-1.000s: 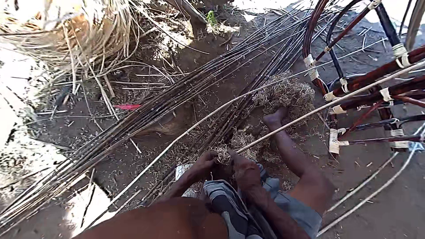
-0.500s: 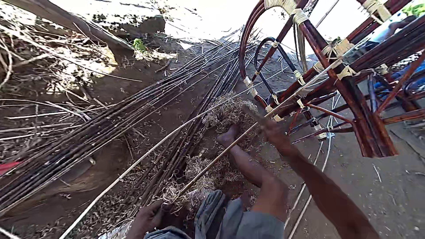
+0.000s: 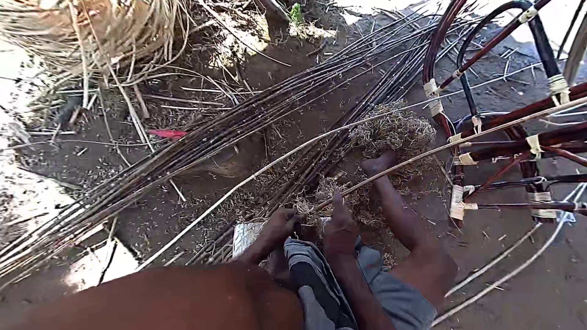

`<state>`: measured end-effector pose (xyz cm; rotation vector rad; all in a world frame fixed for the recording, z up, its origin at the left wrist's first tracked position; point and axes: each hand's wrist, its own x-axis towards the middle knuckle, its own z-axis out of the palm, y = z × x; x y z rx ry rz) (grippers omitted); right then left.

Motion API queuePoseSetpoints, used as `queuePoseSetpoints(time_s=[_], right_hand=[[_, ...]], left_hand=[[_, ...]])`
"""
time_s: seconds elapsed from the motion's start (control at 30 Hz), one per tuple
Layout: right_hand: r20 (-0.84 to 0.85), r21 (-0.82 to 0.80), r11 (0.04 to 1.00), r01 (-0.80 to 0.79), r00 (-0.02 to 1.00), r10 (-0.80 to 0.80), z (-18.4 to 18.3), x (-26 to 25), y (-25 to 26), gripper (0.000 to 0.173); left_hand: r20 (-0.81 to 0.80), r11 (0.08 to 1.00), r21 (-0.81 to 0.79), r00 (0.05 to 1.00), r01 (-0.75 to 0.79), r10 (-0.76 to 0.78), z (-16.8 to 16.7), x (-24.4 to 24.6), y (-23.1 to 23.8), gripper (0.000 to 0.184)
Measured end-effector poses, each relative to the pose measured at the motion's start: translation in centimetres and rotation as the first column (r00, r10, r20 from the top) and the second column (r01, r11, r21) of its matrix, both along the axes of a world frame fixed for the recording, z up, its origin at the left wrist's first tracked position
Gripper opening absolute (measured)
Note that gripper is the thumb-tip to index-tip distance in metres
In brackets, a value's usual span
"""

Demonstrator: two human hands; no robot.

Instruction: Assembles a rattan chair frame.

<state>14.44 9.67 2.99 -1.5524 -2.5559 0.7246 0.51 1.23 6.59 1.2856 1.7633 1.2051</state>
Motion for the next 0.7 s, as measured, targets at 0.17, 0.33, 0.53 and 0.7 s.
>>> queuePoseSetpoints(time_s=[0.17,0.33,0.53,0.7], right_hand=[[-0.032,-0.379,0.884,-0.274,0.958,0.284,1.7,0.6,2.5,0.046],[-0.130,0.035,0.987,0.155,0.980,-0.149,12.9,12.3,31.2,0.043],[-0.016,0.382,0.877,0.291,0.951,-0.309,14.5,13.5,36.6,0.048],[0.104,-0.086,0.995,-0.054,0.993,0.063,1.3,0.4,0.1,0.048]], left_hand=[[0.050,0.923,-0.378,0.994,-0.069,0.094,-8.5,-1.0,-2.0,0.019],[-0.027,0.910,-0.381,0.986,-0.163,0.165,-8.9,0.4,-2.4,0.022],[-0.141,0.911,-0.350,0.973,-0.219,0.180,-8.8,1.2,-2.0,0.025],[-0.064,0.906,-0.393,0.988,-0.156,0.142,-8.7,0.9,-2.5,0.019]])
